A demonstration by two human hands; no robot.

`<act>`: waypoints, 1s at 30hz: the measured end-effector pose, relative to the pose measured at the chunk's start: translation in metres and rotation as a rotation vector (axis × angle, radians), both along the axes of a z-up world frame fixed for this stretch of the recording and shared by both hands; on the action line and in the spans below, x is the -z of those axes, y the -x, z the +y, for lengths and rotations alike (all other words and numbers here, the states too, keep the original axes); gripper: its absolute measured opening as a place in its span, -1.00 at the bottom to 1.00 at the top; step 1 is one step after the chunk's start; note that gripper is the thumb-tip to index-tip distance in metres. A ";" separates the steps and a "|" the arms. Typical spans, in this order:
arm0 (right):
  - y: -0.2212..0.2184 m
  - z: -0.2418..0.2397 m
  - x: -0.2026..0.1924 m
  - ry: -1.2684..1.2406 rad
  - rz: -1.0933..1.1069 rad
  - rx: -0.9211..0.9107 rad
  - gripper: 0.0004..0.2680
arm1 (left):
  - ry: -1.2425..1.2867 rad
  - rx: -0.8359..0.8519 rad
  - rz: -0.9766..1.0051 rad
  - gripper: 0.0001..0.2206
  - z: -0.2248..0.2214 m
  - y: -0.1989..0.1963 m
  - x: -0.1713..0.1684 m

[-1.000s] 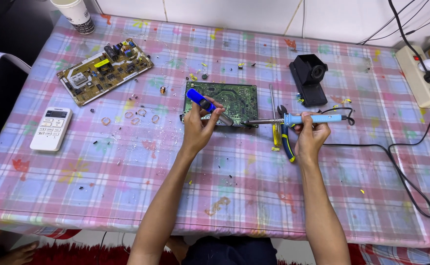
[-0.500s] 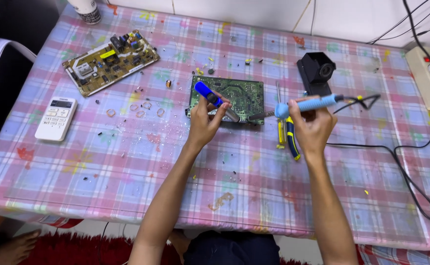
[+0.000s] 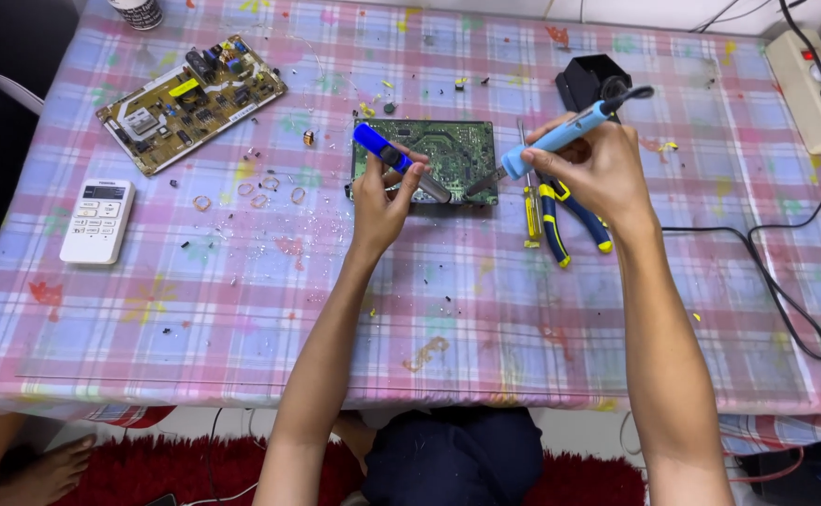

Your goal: Removing solder from a printed circuit board using a soldering iron and a manual desoldering pump.

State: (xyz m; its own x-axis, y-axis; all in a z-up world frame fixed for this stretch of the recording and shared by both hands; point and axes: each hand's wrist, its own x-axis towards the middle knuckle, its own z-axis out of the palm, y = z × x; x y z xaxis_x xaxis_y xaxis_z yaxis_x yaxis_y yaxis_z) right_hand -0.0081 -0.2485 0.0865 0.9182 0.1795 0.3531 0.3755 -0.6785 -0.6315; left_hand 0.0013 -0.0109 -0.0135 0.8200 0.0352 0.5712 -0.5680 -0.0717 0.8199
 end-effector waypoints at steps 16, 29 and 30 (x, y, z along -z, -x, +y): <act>-0.008 0.025 -0.021 0.075 0.009 -0.070 -0.88 | 0.064 -0.112 -0.026 -0.86 0.009 0.009 -0.016; -0.020 0.039 -0.023 0.097 0.045 -0.113 -0.92 | 0.192 -0.156 0.009 -0.83 0.010 0.009 -0.015; -0.022 0.039 -0.022 0.097 0.024 -0.109 -0.91 | 0.196 -0.160 0.005 -0.83 0.011 0.009 -0.016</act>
State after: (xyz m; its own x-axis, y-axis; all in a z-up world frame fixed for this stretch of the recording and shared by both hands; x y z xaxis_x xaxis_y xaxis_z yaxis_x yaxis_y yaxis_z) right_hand 0.0135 -0.2096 0.1082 0.8993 0.3112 0.3072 0.4360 -0.6929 -0.5743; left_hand -0.0074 -0.0004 0.0025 0.7980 0.2745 0.5366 -0.5581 0.0005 0.8298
